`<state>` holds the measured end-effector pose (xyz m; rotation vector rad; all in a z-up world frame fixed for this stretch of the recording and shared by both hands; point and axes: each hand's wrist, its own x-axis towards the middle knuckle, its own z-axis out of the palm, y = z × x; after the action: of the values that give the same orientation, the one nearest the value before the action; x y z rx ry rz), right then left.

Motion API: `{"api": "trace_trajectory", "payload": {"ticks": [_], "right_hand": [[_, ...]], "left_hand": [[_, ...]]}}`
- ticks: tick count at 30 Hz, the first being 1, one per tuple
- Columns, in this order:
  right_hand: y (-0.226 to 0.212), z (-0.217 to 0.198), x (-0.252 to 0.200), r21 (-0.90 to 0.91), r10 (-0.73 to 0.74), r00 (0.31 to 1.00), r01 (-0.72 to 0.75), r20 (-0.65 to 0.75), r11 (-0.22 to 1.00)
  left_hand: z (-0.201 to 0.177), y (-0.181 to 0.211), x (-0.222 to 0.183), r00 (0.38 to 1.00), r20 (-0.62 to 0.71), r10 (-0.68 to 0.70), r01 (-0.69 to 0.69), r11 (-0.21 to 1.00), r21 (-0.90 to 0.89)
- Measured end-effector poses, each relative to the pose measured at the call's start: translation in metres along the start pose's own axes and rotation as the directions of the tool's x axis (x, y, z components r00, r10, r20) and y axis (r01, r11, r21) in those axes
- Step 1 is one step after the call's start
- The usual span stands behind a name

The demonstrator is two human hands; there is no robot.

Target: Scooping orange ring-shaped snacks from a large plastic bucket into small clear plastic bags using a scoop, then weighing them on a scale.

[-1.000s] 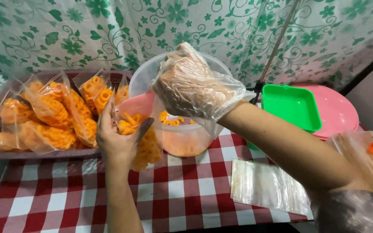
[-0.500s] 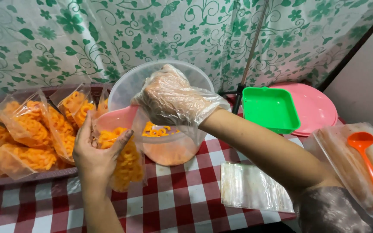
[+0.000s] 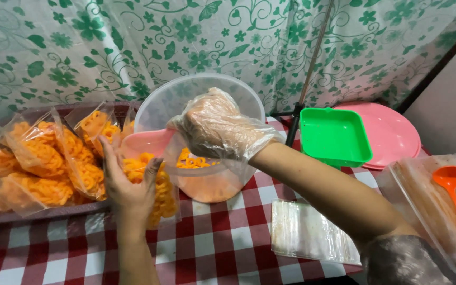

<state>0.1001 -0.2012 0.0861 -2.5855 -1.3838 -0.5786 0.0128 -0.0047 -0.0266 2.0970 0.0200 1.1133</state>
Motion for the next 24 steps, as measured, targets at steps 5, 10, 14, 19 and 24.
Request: {"api": "trace_trajectory", "payload": {"ticks": [5,10,14,19,24], "right_hand": [[0.000,-0.003,0.003,-0.076,0.031,0.999,-0.033,-0.033,0.997],[-0.005,-0.025,-0.004,0.140,0.007,1.000,-0.009,0.011,0.990],[0.002,-0.020,-0.006,0.071,-0.040,0.999,0.040,-0.003,0.997],[0.006,-0.019,-0.009,-0.107,-0.164,0.986,0.160,-0.023,0.981],[-0.007,-0.044,-0.008,-0.074,-0.114,0.993,0.116,0.036,0.990]], "left_hand": [[0.021,-0.014,-0.006,0.981,-0.142,0.134,-0.143,0.988,-0.058],[0.014,0.011,-0.008,0.997,-0.071,0.042,-0.046,0.997,-0.055],[0.015,0.010,-0.010,0.999,-0.031,0.043,-0.045,0.997,-0.064],[0.003,0.027,-0.008,0.995,0.073,-0.069,0.073,0.996,-0.056],[0.001,0.022,-0.008,0.981,0.141,-0.136,0.151,0.983,-0.102]]}}
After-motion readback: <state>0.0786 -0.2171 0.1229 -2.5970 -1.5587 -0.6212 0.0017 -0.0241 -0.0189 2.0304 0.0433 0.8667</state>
